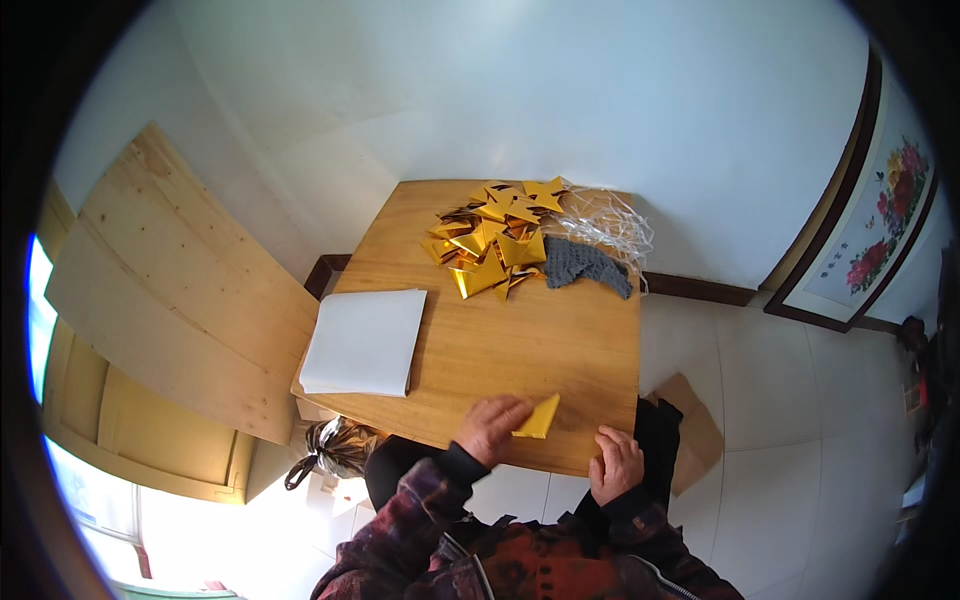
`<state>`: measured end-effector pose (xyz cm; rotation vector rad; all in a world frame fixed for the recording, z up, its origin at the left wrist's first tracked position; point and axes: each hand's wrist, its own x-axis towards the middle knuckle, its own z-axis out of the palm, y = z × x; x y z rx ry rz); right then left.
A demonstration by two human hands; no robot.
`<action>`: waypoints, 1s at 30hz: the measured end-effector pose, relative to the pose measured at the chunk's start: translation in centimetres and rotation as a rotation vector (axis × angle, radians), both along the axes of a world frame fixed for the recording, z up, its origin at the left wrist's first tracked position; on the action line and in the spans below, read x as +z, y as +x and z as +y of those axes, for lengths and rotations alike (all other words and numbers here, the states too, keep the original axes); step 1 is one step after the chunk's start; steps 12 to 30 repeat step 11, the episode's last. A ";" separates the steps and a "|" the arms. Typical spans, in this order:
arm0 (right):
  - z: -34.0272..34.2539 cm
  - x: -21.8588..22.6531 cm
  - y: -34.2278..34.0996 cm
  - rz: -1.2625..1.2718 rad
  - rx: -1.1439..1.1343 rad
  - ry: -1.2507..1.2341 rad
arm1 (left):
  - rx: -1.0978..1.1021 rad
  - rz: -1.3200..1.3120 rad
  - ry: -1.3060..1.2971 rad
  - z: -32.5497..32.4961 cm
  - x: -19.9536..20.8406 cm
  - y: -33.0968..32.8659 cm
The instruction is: The person folds a single sheet of gold-colored paper by hand on a wooden table, making multiple creases and shaping it into a compact folded form. The finished folded piece is placed on the table among other similar items.
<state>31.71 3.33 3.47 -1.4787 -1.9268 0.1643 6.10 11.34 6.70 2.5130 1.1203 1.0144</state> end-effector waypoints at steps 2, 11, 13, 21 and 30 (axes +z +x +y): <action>0.1 0.2 -0.2 -0.021 -0.005 -0.001 | 0.031 0.032 0.132 5.3 2.2 -1.3; 0.2 0.0 -0.7 -0.019 -0.050 0.032 | 0.460 0.282 0.210 17.5 11.0 -0.6; 0.2 0.0 -0.7 -0.019 -0.050 0.032 | 0.460 0.282 0.210 17.5 11.0 -0.6; 0.2 0.0 -0.7 -0.019 -0.050 0.032 | 0.460 0.282 0.210 17.5 11.0 -0.6; 0.2 0.0 -0.7 -0.019 -0.050 0.032 | 0.460 0.282 0.210 17.5 11.0 -0.6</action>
